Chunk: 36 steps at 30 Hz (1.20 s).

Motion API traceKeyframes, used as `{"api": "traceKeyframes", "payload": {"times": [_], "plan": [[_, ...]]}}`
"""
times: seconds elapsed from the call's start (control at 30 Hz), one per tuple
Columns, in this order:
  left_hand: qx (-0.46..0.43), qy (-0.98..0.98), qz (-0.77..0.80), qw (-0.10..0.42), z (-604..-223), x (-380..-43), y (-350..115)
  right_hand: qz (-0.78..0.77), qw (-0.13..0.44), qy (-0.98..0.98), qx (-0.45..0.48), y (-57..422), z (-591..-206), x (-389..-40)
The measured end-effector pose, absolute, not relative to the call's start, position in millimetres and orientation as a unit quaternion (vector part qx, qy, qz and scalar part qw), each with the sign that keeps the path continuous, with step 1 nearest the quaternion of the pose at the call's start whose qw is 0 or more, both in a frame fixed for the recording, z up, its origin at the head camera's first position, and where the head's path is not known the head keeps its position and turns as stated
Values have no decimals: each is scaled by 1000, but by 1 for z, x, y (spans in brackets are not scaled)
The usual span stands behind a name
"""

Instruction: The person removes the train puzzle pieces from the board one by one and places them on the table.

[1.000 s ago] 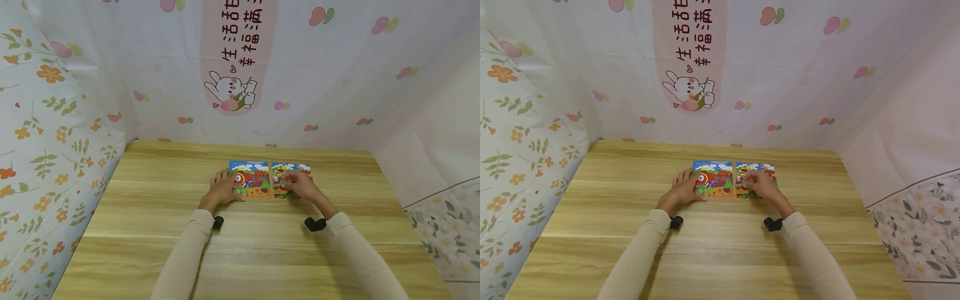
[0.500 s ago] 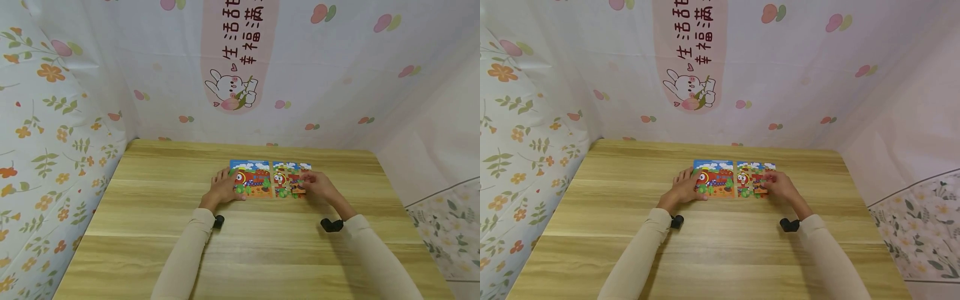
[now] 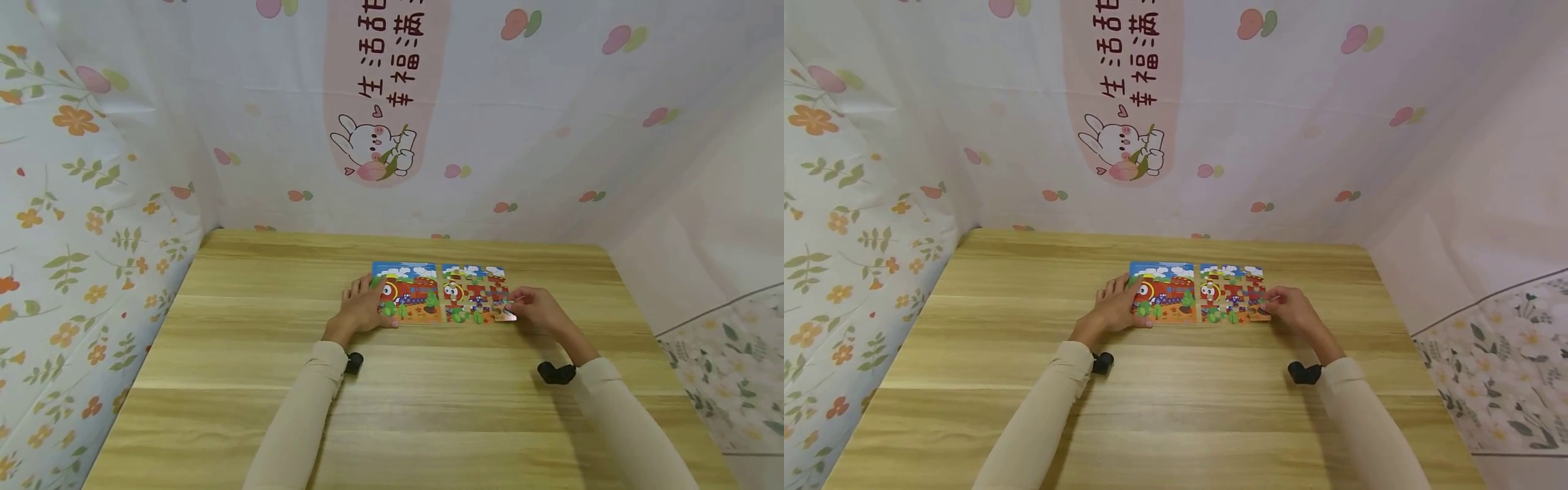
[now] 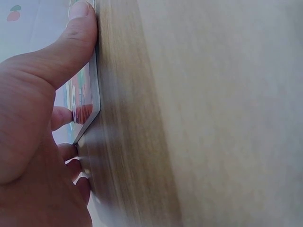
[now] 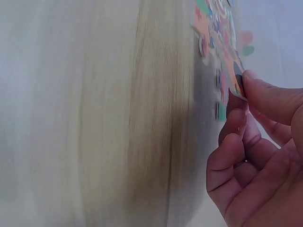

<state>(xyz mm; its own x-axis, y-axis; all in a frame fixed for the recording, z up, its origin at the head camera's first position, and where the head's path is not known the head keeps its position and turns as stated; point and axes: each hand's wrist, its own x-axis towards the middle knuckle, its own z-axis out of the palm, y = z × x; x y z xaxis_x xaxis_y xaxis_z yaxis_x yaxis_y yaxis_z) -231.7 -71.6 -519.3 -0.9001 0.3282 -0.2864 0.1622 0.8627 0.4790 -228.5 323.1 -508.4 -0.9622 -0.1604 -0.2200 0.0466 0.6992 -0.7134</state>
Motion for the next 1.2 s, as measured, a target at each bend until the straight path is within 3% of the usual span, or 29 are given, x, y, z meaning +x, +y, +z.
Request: {"api": "traceKeyframes", "payload": {"times": [0.23,1.2], "plan": [[131,948,225,184,-519,-232,-73,-399,155,904,-1,334,-511,-226],[128,946,236,183,-518,-230,-74,-286,96,953,-23,322,-520,-224]]}}
